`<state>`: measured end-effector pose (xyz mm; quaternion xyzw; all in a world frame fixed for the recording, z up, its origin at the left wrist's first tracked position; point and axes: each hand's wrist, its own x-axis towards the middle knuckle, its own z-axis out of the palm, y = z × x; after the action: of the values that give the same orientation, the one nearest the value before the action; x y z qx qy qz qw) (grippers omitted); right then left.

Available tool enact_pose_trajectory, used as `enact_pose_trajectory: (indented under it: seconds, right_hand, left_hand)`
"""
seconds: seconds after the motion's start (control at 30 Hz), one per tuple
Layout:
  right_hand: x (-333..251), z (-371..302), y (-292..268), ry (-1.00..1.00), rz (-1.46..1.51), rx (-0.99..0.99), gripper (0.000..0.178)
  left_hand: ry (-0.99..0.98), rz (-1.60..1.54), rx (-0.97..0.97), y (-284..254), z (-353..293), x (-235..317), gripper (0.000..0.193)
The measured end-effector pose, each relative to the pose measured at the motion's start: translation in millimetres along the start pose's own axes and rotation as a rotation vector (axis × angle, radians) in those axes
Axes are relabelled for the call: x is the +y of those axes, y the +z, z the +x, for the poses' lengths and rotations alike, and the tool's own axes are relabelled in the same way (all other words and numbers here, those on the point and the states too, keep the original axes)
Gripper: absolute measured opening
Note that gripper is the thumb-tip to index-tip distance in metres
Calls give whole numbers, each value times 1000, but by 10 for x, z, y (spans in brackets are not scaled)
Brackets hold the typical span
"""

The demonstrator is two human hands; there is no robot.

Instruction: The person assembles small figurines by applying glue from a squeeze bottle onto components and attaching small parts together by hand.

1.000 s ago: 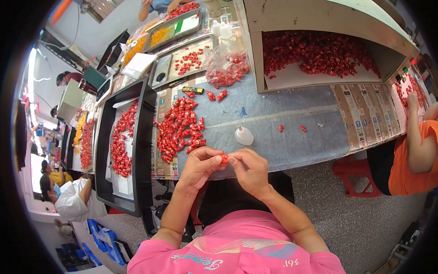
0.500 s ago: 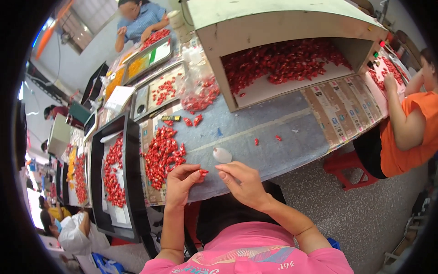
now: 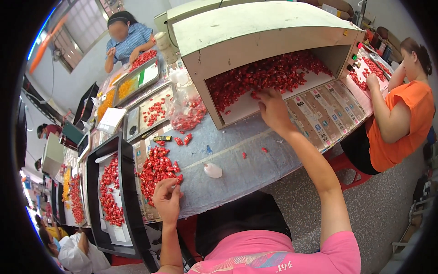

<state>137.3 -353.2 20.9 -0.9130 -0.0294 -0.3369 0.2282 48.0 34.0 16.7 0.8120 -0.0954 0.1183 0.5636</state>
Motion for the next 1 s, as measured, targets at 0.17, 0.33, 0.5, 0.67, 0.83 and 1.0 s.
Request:
enact_pose_trajectory:
  seconds: [0.17,0.33,0.5,0.67,0.83,1.0]
  right_hand:
    - [262,187,262,8,-160,77,28]
    - [338,248,353,-12,-185,-34,28]
    - [141,155,263,52,-32,51,19]
    - [-739,-347,-253,174,427,-42,18]
    - [-1637,-1104,-510,88,642,-196,22]
    - [-1885,-1521,-405,107,562,-93,28]
  left_hand:
    - [-19,-63,-53,76,-175,23,21]
    - [-58,-121,-113,123,-273,97,20]
    - [-69,-202,-155,157,-367,171,20]
    - [-107,-290,-265,247,-441,320,17]
    - [-312,-726,-364,532,-507,502,21]
    - [-390,-808,-483,695,-602,430,19]
